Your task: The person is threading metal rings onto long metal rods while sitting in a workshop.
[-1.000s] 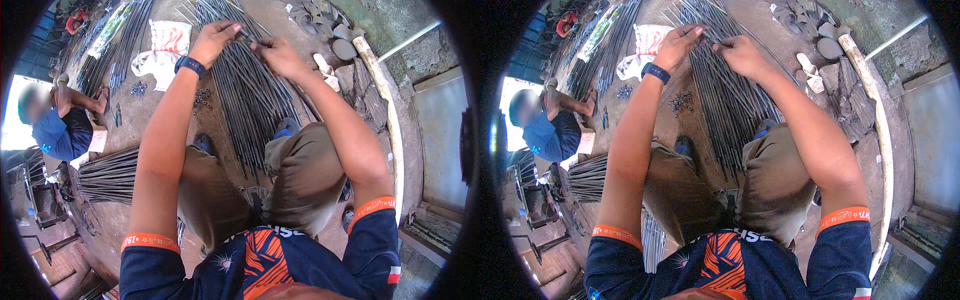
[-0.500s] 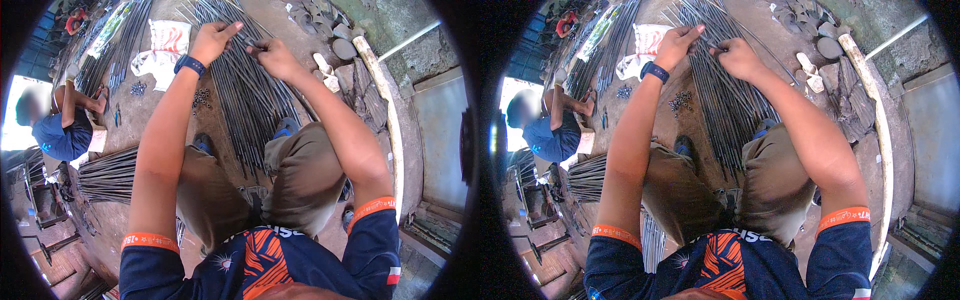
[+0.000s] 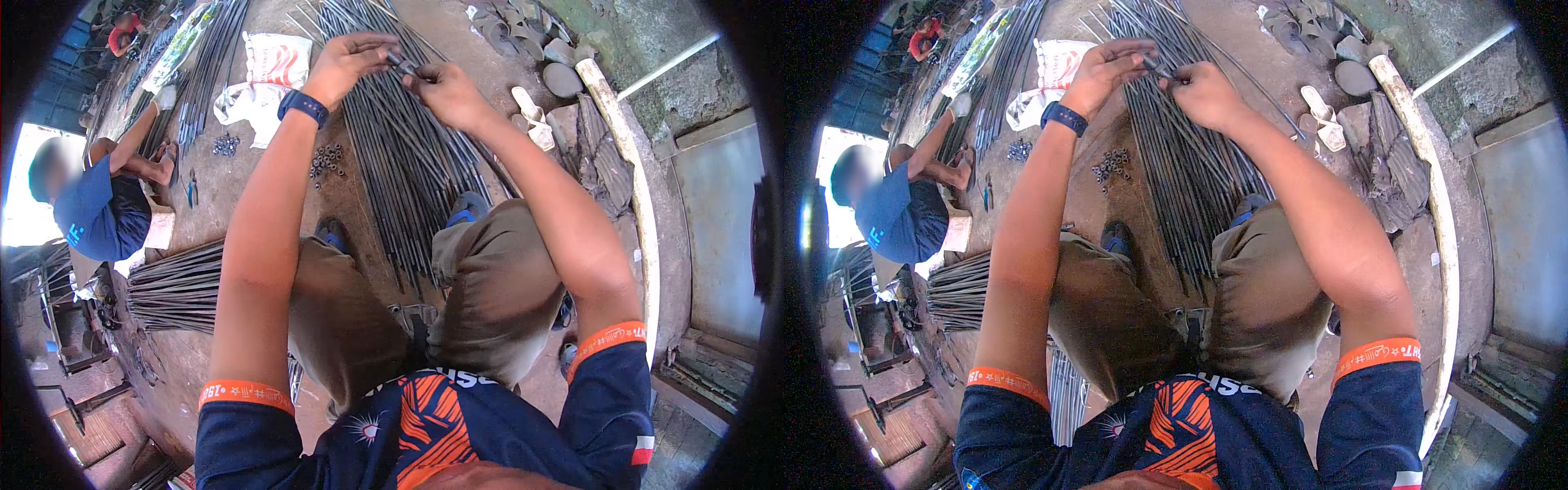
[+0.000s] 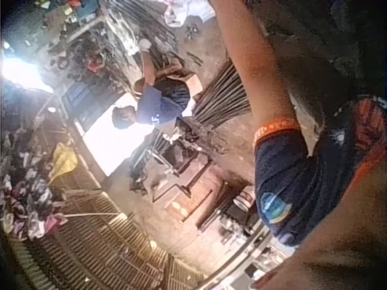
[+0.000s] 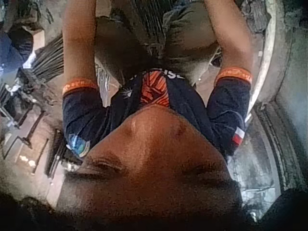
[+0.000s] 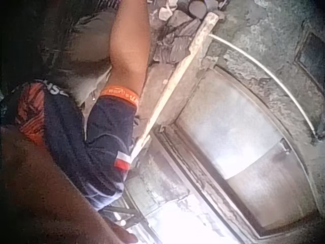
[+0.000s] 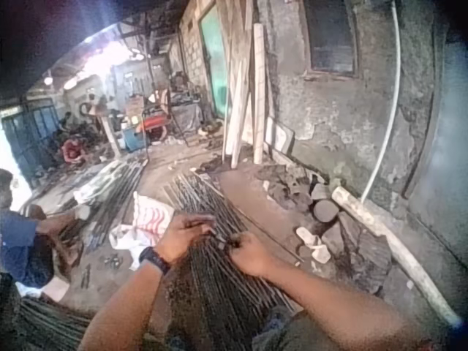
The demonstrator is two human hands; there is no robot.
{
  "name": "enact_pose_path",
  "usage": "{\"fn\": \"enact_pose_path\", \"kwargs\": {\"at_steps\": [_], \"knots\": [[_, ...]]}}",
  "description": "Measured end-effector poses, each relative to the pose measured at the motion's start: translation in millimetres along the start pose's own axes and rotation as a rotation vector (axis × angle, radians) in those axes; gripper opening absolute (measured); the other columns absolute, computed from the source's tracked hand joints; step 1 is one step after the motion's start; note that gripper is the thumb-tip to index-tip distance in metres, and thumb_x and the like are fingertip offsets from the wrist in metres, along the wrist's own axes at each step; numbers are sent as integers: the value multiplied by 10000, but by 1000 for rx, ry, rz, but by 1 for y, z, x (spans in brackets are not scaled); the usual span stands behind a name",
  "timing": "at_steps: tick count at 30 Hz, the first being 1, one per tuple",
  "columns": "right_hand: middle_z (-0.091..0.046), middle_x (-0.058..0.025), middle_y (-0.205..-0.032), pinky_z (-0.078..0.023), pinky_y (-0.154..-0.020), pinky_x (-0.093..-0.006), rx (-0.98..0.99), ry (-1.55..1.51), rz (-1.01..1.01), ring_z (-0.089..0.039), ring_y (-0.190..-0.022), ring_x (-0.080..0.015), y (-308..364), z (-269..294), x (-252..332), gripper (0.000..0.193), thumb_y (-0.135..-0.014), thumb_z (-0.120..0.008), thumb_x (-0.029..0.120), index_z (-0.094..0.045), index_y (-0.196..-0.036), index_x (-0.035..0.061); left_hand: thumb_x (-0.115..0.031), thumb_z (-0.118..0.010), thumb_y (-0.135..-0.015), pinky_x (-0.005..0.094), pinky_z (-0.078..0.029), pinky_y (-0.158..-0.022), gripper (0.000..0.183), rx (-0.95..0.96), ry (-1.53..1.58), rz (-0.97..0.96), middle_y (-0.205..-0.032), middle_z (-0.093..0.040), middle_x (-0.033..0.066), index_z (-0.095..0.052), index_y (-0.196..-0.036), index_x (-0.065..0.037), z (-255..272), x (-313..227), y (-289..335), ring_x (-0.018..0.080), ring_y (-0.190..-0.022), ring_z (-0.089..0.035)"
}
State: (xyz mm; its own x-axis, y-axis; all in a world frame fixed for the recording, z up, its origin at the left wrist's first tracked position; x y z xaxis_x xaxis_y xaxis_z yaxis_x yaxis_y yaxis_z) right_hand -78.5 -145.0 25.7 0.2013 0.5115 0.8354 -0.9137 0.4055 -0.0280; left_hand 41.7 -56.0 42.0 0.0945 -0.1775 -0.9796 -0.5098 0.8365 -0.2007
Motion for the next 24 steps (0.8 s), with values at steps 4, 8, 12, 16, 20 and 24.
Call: {"fn": "enact_pose_path", "kwargs": {"at_steps": [4,8,12,16,20,24], "knots": [[-594,-247,-721,-443,-717,-381,-60,-12,71,-593,-708,-325,-1,1,0,355,-826,-573,311,-644,-892,-31,-260,-600,-857,251,-490,-679,300,-5,-345,141,-877,-613,54,-614,-1000,3,5,8,-4,110,-795,-584],[-594,-246,-724,-445,-718,-387,-35,19,55,-593,-714,-332,1,2,0,360,-827,-573,319,-645,-907,-25,-236,-601,-857,253,-485,-692,274,-149,-505,370,-883,-614,48,-615,-1001,-3,6,9,2,104,-811,-579],[-600,-249,-758,-447,-739,-390,12,3,1,-599,-753,-341,-2,-3,-2,361,-829,-572,324,-646,-921,-17,-287,-611,-850,232,-469,-599,299,-27,14,81,-750,-600,29,-636,-935,-1,2,2,2,101,-656,-571],[-598,-254,-757,-448,-735,-393,-24,23,41,-598,-747,-346,-3,-3,-6,365,-828,-572,328,-647,-916,-18,-278,-603,-848,232,-472,-549,291,-34,-289,101,-723,-605,48,-641,-907,4,4,3,-1,96,-609,-574],[-595,-262,-748,-448,-727,-399,-58,-24,151,-597,-735,-357,-3,-6,-4,373,-828,-568,331,-642,-913,-24,-270,-590,-868,225,-446,-565,283,-66,-653,197,-726,-584,14,-638,-940,-2,5,5,-6,90,-631,-551],[-593,-253,-727,-444,-706,-398,-24,30,104,-592,-702,-349,-3,-1,-2,364,-833,-560,320,-639,-892,-30,-281,-587,-869,230,-454,-540,296,-43,-354,104,-719,-595,27,-636,-900,10,-1,4,-2,88,-603,-558]]}}
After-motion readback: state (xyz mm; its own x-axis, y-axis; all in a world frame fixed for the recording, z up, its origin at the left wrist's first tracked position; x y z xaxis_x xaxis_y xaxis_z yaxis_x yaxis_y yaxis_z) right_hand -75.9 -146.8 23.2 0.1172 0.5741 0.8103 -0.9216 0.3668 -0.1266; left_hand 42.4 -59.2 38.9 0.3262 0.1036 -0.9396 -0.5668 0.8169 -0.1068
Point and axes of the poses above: each hand's wrist, its own y-axis away from the middle knuckle, its own z-axis out of the back of the hand, x = y × z, the point moved 7 cm from there along -y, towards the middle knuckle
